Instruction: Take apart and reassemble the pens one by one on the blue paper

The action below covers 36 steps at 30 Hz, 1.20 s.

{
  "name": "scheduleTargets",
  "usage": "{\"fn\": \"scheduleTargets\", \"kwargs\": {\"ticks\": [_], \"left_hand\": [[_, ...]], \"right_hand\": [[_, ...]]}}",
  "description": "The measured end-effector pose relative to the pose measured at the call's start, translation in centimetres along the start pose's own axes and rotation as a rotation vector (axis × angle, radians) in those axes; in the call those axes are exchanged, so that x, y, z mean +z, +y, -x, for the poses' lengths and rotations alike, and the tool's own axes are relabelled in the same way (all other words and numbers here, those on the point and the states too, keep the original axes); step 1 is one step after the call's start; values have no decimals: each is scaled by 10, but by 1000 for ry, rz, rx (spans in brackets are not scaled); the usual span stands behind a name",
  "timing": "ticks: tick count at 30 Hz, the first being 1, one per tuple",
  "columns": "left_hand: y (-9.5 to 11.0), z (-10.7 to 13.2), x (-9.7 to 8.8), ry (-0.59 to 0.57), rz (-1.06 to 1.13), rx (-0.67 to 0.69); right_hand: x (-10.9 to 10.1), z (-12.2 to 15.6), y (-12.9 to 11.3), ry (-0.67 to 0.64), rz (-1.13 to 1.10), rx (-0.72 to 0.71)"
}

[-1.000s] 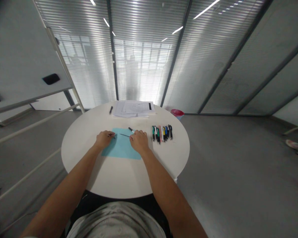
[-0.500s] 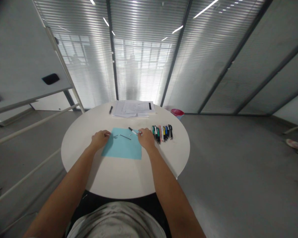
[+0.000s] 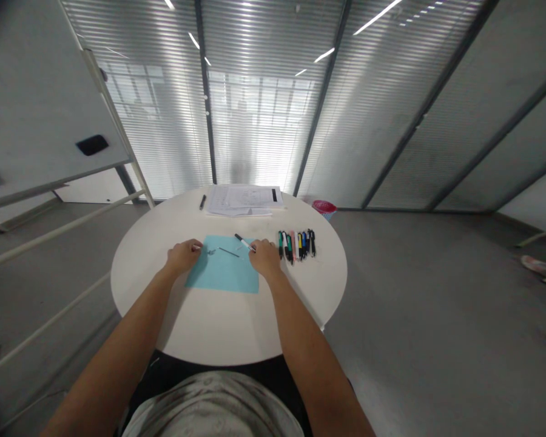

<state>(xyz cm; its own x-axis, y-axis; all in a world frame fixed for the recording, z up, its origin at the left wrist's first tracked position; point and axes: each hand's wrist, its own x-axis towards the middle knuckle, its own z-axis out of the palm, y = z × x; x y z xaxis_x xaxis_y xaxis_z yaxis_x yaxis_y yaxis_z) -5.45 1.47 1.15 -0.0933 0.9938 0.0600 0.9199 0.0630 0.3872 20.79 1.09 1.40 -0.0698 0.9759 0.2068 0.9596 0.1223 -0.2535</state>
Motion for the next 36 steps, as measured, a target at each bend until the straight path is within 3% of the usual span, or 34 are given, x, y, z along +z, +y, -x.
{"fn": "scheduleTargets", "kwargs": {"ticks": [9, 13, 17, 23, 27, 36], "left_hand": [[0, 0, 0, -7, 2, -6], [3, 1, -1, 2, 11, -12], [9, 3, -3, 11, 19, -15], [11, 4, -3, 22, 22, -17], [10, 4, -2, 24, 17, -25], [12, 6, -4, 28, 33, -22]], "right_hand": [[2, 0, 1, -3, -12, 11], [-1, 3, -4, 80, -13, -1], [-4, 8, -12, 111, 26, -110], [4, 7, -15, -11, 18, -265], [6, 5, -11, -48, 12, -216], [4, -1, -8, 25, -31, -70]]}}
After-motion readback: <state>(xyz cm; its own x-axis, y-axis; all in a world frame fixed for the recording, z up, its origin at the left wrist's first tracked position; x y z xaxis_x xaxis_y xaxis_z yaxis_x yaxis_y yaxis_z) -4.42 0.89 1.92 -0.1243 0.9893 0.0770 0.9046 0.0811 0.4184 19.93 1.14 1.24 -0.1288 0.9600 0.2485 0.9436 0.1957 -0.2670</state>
